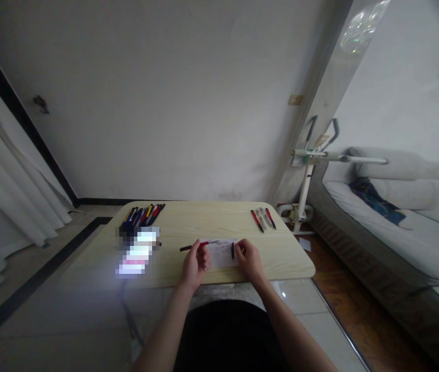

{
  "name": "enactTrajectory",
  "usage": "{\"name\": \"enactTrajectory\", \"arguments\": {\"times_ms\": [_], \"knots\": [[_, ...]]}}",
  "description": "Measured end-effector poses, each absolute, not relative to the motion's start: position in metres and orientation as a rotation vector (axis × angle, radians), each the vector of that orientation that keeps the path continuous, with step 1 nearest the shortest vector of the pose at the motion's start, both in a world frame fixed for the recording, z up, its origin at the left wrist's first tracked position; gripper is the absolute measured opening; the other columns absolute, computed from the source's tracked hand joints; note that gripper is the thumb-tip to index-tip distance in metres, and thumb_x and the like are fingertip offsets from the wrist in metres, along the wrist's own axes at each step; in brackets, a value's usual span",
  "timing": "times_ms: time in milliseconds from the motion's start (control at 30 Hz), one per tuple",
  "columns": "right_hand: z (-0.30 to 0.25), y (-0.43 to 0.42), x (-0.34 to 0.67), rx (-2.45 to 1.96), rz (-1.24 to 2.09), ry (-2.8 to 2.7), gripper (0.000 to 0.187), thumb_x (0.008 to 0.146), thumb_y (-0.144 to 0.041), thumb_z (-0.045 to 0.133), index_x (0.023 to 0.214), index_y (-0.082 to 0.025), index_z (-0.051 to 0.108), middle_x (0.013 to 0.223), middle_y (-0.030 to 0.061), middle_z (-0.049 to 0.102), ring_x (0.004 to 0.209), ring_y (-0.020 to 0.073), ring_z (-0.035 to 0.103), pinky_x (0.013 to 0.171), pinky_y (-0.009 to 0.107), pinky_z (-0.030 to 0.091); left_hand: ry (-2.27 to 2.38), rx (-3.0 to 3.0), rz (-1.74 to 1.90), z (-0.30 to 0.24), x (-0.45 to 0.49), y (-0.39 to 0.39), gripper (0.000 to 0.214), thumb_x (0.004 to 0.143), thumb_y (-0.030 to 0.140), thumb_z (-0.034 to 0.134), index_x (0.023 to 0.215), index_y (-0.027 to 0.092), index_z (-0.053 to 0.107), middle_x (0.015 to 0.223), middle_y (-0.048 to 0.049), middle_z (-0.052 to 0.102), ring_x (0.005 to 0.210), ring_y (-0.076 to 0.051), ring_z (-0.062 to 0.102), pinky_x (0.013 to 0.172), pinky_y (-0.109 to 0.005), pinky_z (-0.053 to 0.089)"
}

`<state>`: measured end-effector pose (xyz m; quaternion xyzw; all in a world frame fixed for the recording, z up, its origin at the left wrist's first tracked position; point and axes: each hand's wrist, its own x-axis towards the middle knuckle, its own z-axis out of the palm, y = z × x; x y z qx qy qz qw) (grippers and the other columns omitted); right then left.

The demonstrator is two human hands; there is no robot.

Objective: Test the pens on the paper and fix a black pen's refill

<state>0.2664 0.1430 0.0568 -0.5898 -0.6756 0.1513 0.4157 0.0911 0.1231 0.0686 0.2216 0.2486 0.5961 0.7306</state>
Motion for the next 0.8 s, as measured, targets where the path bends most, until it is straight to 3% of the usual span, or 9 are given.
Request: {"name": "enactTrajectory", "arguments": {"times_ms": [233, 433, 800], "knots": [[0.056, 0.144, 0.267, -1.443, 0.446, -1.611, 0.031, 0.08, -0.04, 0.039, 0.061, -0.019, 0.049, 0.053, -0.0018, 0.048, 0.05, 0.0117, 0.043, 0.049, 0.023, 0.031, 0.566, 0.502, 1.311, 0.068, 0.091, 0.123, 0.031, 0.074, 0.041, 0.054, 0.059, 0.016, 0.043, 0.043, 0.0065, 0.039, 0.034, -0.004, 0.034, 0.034, -0.018, 0.021], [0.06, 0.141, 0.269, -1.268, 0.565, -1.538, 0.023, 0.077, -0.037, 0.047, 0.075, -0.016, 0.057, 0.064, 0.0024, 0.057, 0.056, 0.0128, 0.048, 0.053, 0.024, 0.037, 0.615, 0.53, 1.303, 0.067, 0.093, 0.123, 0.031, 0.074, 0.042, 0.053, 0.06, 0.016, 0.043, 0.042, 0.0069, 0.039, 0.033, -0.004, 0.035, 0.035, -0.018, 0.021], [0.073, 0.129, 0.236, -1.074, 0.886, -1.42, 0.02, 0.072, -0.034, 0.057, 0.084, -0.018, 0.058, 0.07, 0.0001, 0.055, 0.055, 0.0097, 0.046, 0.05, 0.022, 0.036, 0.709, 0.584, 1.302, 0.067, 0.096, 0.122, 0.036, 0.072, 0.047, 0.054, 0.057, 0.016, 0.044, 0.041, 0.0065, 0.041, 0.032, -0.004, 0.036, 0.034, -0.018, 0.02]]}}
